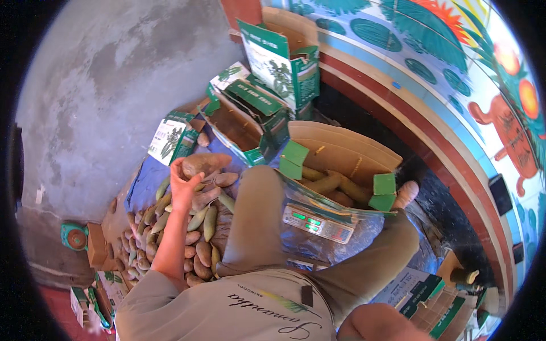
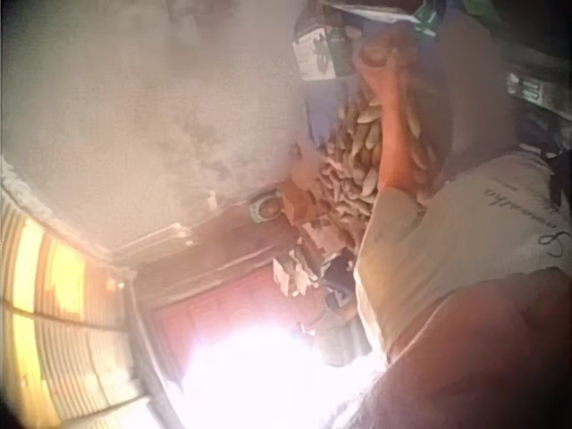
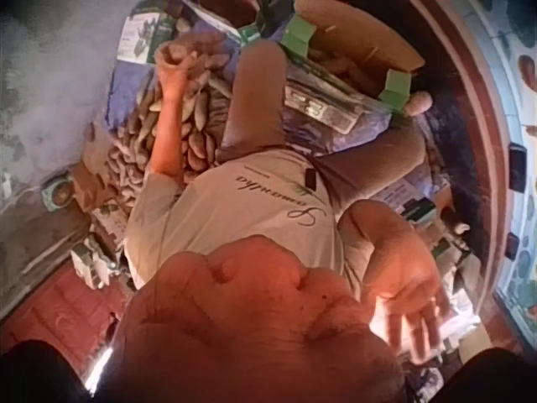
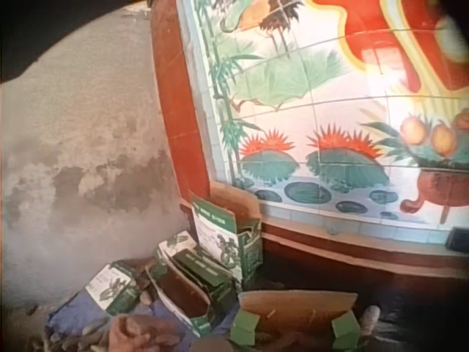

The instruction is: Packing sweet potatoes into cardboard boxes and weighing them.

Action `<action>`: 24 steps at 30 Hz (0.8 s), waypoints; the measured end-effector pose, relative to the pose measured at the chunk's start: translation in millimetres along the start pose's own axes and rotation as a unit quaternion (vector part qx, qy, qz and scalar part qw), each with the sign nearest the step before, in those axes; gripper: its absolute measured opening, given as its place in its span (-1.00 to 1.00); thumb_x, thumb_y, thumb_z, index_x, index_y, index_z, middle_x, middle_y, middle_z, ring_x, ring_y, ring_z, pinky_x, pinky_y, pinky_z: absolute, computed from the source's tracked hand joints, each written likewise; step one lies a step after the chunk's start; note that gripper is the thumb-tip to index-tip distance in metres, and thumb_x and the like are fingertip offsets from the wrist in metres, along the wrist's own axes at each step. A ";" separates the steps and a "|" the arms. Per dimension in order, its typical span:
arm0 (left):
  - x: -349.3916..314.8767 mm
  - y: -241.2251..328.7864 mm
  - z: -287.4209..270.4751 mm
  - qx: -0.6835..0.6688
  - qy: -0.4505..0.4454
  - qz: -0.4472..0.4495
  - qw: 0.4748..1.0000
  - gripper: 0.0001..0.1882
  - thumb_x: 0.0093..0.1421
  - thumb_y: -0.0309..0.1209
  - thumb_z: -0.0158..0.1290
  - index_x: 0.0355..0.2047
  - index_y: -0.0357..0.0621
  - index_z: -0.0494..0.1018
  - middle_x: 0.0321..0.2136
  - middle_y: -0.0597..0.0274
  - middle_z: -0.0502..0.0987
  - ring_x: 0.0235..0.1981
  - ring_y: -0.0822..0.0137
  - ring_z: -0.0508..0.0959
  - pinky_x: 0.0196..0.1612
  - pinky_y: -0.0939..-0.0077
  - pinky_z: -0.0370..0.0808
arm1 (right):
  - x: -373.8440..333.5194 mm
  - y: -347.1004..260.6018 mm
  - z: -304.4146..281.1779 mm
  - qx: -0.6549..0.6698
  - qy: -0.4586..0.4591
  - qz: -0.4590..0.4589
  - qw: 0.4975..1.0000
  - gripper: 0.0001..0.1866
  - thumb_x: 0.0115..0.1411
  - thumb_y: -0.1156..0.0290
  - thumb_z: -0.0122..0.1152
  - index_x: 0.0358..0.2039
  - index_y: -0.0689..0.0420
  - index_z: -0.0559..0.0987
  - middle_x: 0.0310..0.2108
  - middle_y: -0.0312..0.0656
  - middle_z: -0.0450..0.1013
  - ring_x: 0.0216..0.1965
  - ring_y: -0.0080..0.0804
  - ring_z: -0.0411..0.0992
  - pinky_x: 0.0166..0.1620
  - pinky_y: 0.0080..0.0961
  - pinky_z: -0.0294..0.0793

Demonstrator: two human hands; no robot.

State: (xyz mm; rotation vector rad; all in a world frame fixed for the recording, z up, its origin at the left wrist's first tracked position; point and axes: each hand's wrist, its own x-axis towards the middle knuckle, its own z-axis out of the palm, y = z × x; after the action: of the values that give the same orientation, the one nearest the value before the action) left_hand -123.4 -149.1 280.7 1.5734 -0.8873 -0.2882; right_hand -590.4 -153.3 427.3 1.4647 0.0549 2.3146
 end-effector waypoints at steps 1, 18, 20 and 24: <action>3.5 9.1 10.1 -0.007 -0.011 0.000 1.000 -0.32 -0.21 -0.61 0.25 -0.04 -0.22 0.20 -0.16 0.16 0.34 -0.13 0.34 0.38 -0.03 0.45 0.36 | -18.1 8.6 -17.1 -0.096 0.010 0.056 0.994 -0.38 0.24 -0.07 -0.34 0.14 0.10 0.24 0.22 -0.06 0.05 0.23 -0.16 0.03 0.22 -0.06 0.03; 4.4 50.5 198.1 0.034 -0.353 0.012 0.935 -0.34 -0.19 -0.41 0.29 -0.06 -0.19 0.26 -0.17 0.12 0.41 -0.10 0.29 0.42 -0.04 0.43 0.37 | -209.3 83.5 -25.1 -0.223 -0.468 0.457 0.723 -0.95 0.01 0.52 0.18 -0.48 0.19 0.50 -0.47 -0.11 0.43 -0.37 -0.11 0.42 -0.30 -0.30 0.38; -6.6 39.6 221.5 0.049 -0.377 0.003 0.925 -0.33 -0.13 -0.28 0.27 -0.02 -0.21 0.25 -0.11 -0.03 0.41 -0.06 0.13 0.42 0.01 0.31 0.34 | -208.7 82.7 -24.5 -0.227 -0.467 0.462 0.720 -0.95 0.01 0.52 0.18 -0.48 0.19 0.50 -0.47 -0.11 0.43 -0.37 -0.11 0.42 -0.31 -0.30 0.38; -20.0 31.9 247.8 -0.021 -0.429 -0.108 0.896 -0.41 0.07 -0.35 0.10 0.09 -0.21 0.17 -0.01 -0.05 0.37 -0.02 0.10 0.42 0.03 0.31 0.33 | -208.7 82.9 -23.4 -0.227 -0.460 0.468 0.720 -0.95 0.01 0.52 0.18 -0.48 0.19 0.50 -0.47 -0.12 0.43 -0.38 -0.11 0.42 -0.31 -0.31 0.38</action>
State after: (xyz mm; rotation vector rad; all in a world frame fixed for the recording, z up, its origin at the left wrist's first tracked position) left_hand -307.0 -316.5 248.7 1.4944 -1.3531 -1.2199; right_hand -559.0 -298.7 257.4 2.4503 -1.7354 1.5365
